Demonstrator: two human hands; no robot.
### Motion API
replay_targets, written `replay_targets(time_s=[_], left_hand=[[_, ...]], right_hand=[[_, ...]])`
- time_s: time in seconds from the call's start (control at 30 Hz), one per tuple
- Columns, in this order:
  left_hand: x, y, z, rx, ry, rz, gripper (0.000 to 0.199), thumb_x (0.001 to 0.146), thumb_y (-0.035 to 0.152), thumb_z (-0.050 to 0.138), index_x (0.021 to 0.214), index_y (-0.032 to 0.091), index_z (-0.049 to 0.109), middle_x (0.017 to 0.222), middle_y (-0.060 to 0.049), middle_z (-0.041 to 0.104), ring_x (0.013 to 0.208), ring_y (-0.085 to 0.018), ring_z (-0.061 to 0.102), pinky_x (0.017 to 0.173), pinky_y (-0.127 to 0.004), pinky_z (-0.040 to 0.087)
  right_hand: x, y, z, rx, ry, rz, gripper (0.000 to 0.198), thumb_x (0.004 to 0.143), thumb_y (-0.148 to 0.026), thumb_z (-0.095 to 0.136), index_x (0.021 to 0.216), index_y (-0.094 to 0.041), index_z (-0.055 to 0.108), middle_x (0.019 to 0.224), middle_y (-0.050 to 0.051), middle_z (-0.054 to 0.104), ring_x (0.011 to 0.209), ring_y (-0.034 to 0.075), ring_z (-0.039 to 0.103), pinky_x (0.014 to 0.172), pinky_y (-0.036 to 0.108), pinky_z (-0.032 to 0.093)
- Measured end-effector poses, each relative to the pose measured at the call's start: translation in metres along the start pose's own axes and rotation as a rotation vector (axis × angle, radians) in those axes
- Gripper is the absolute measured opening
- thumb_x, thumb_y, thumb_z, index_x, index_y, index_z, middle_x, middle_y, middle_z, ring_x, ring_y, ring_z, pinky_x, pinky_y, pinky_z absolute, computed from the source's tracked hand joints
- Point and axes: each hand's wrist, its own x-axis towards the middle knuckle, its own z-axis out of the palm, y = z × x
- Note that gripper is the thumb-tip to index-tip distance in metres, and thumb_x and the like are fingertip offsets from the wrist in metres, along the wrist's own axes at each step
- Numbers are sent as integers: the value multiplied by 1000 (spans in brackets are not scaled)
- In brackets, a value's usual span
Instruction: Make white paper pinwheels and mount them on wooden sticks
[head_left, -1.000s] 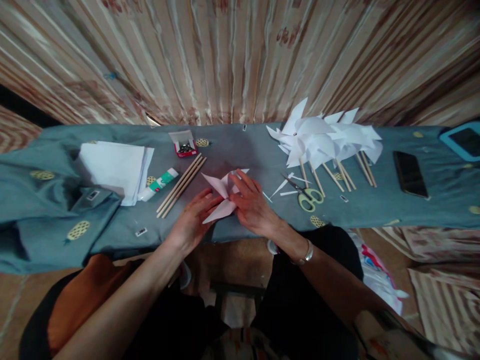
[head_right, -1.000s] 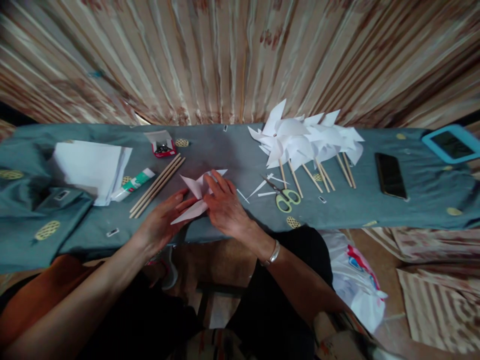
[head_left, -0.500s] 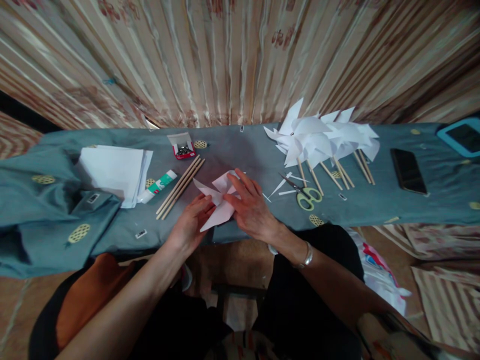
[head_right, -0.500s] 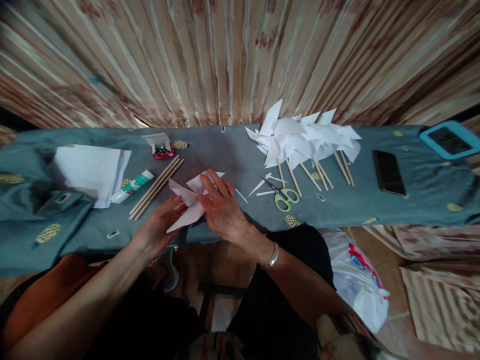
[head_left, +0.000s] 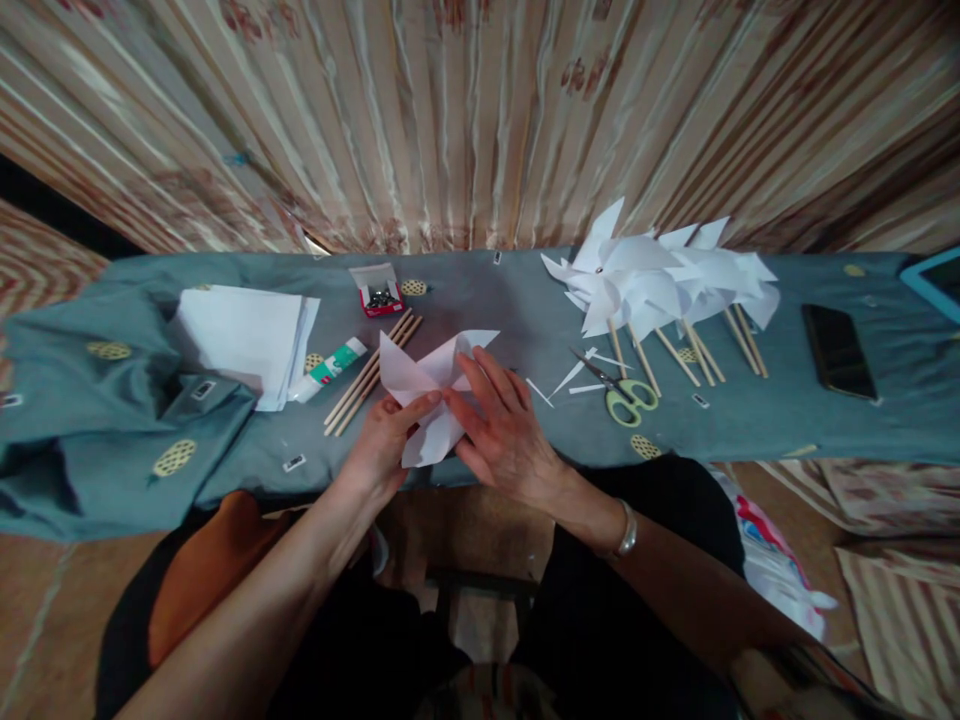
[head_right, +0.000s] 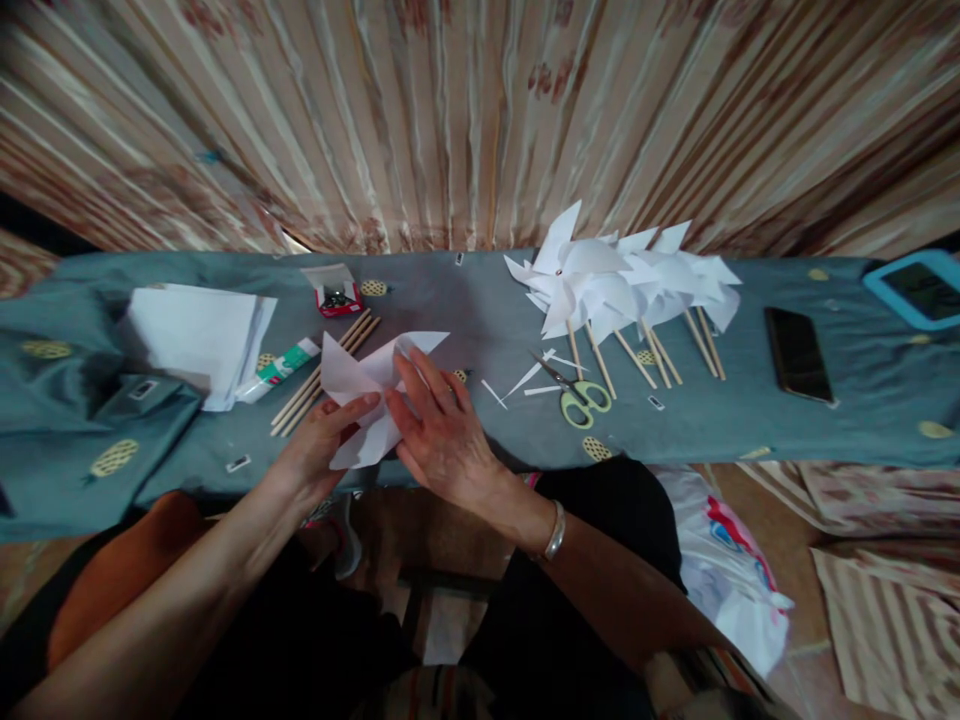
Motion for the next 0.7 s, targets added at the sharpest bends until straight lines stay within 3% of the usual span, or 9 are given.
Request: replay_targets(time_s=[0.2, 0.43, 0.7], left_hand=[[3, -2, 3, 24, -22, 37, 24, 56, 16, 85, 76, 11, 73, 69, -5, 75, 54, -14, 64, 54, -22, 50], [4, 5, 10, 1, -37, 55, 23, 59, 14, 82, 79, 11, 72, 65, -3, 73, 51, -14, 63, 51, -21, 50], [7, 7, 17, 28, -97, 7, 18, 66, 15, 77, 82, 10, 70, 62, -3, 71, 47, -14, 62, 45, -21, 49]], right_hand=[[-3, 0, -3, -83, 27, -12, 47, 86, -24, 56, 131, -13, 52, 156, 20, 37, 152, 33, 18, 116, 52, 29], [-3, -2, -12, -173, 104, -1, 45, 89, -24, 55, 133, -16, 52, 154, 19, 41, 150, 32, 24, 114, 48, 31], [-5, 1, -13, -236, 187, -23, 50, 90, -28, 56, 137, -13, 49, 150, 19, 45, 150, 31, 22, 112, 46, 34]])
